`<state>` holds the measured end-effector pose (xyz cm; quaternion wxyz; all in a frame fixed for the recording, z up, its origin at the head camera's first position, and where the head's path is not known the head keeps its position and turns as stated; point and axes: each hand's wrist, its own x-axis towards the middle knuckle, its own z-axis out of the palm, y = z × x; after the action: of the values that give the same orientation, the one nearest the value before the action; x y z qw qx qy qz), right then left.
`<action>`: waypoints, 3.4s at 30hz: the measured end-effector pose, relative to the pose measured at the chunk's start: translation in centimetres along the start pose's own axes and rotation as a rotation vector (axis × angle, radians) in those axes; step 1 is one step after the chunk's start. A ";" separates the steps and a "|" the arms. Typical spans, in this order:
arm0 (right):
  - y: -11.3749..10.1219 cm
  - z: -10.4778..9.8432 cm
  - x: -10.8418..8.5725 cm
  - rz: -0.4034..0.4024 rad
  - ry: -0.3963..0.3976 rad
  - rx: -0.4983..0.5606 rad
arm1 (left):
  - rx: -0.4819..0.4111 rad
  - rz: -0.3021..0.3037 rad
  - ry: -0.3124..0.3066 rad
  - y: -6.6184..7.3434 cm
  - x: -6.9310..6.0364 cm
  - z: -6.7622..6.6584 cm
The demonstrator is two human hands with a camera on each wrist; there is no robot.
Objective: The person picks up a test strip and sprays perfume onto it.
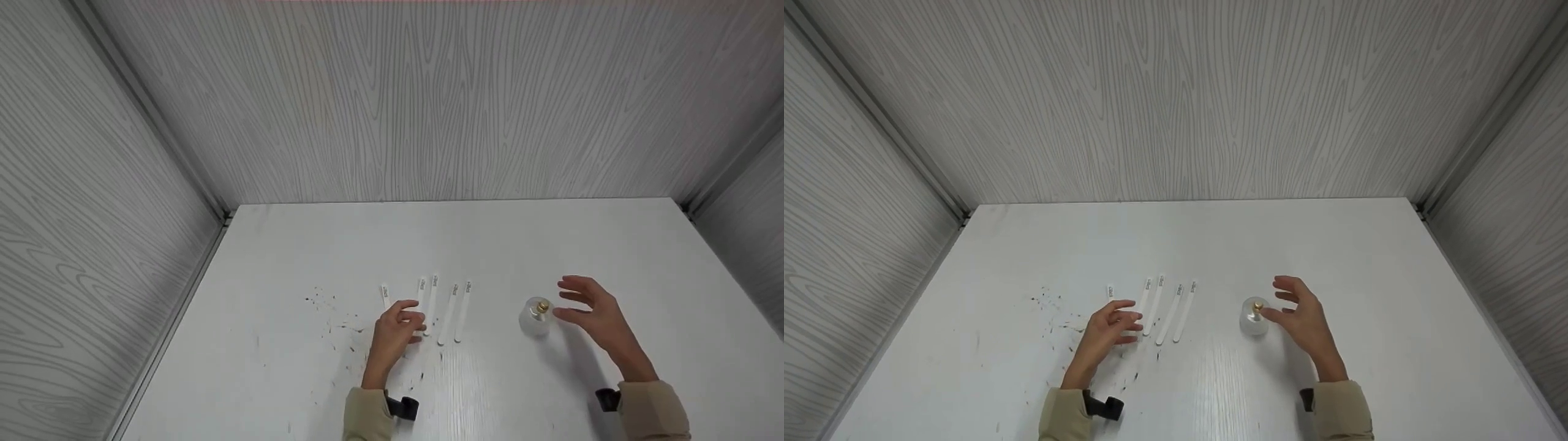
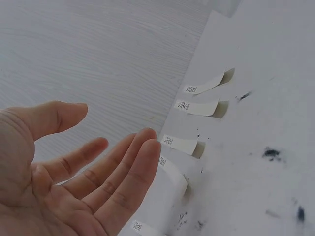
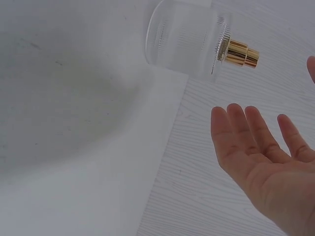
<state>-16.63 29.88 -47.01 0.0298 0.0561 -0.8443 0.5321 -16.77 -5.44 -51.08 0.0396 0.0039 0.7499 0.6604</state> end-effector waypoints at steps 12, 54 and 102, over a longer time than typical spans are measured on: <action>-0.1 -0.8 -0.1 0.002 0.003 -0.029 | -0.027 0.004 -0.084 0.2 1.4 2.4; 0.6 0.5 0.7 0.057 -0.047 0.015 | 0.403 -0.031 0.062 -0.4 3.2 6.0; 1.7 1.6 1.0 0.107 -0.090 0.034 | 0.487 0.012 0.093 -0.3 2.7 7.6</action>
<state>-17.82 29.08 -49.16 -0.0378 0.0353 -0.8375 0.5439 -18.94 2.21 -52.45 -0.0009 -0.0124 0.8880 0.4597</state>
